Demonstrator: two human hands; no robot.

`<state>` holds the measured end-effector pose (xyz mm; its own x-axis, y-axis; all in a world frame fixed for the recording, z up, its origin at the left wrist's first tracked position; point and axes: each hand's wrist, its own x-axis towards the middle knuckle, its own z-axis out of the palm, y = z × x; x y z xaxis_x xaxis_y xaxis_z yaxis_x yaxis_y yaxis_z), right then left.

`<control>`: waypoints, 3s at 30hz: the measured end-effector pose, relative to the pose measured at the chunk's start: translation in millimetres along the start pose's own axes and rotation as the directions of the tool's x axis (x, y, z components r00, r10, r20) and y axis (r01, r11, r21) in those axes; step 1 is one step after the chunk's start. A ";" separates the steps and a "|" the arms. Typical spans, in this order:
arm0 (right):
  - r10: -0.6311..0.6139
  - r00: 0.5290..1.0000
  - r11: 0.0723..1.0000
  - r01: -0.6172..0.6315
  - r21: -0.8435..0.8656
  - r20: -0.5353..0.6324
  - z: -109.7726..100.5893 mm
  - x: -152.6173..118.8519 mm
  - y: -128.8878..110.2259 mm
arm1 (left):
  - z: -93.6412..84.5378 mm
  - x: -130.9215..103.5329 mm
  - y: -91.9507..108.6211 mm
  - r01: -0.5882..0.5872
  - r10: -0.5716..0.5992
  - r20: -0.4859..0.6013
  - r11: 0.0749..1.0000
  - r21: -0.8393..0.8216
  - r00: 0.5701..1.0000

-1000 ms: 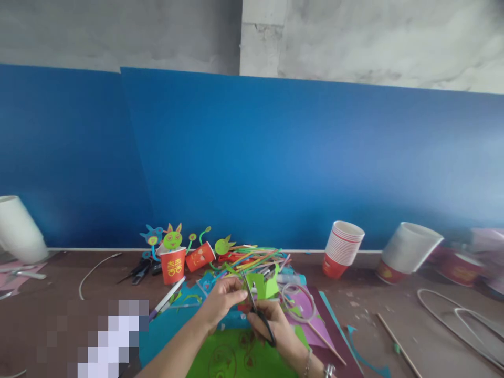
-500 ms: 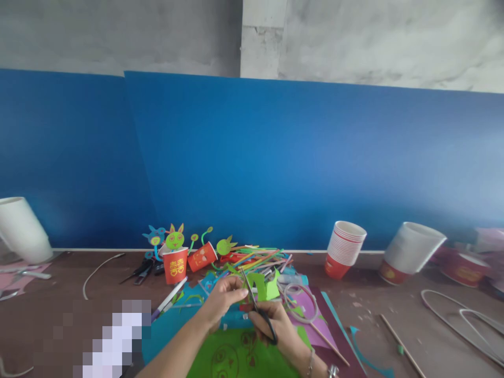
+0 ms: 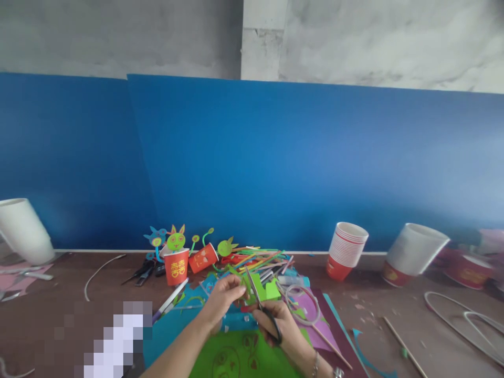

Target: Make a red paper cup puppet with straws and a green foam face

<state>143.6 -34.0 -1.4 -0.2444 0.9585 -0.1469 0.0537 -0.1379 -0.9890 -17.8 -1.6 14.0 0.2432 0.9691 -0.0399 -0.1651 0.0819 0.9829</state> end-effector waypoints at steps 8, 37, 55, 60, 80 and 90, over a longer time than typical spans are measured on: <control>-0.097 0.959 0.977 0.143 0.159 -0.268 -2.6 4.9 8.1 | 4.3 -3.1 4.3 0.022 -0.019 -0.018 0.990 0.136 1.000; -0.162 0.976 0.972 0.183 0.149 -0.144 8.0 -2.2 1.4 | 17.1 -6.2 -8.2 -0.055 0.051 -0.172 0.998 -0.017 0.984; -0.154 0.987 0.984 0.149 0.096 0.052 13.2 -2.6 17.5 | 23.7 -11.8 -6.9 -0.081 0.060 -0.185 0.991 -0.105 0.981; -0.138 0.990 0.985 0.133 0.110 0.039 14.1 -3.6 14.6 | 23.9 -11.0 -3.5 -0.083 0.062 -0.168 0.989 -0.125 0.984; -0.125 0.991 0.987 0.120 0.105 0.039 13.3 -5.3 8.1 | 21.5 -9.5 -5.9 -0.108 0.083 -0.145 0.979 -0.171 0.986; -0.138 0.990 0.986 0.135 0.102 0.024 14.2 -5.9 6.7 | 18.7 -7.4 -8.5 -0.116 0.094 -0.131 0.978 -0.172 0.987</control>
<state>131.7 -44.1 -7.5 -0.2729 0.9620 -0.0092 -0.0784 -0.0318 -0.9964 -0.3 -13.8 9.3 0.0997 0.9946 0.0293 -0.3539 0.0079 0.9352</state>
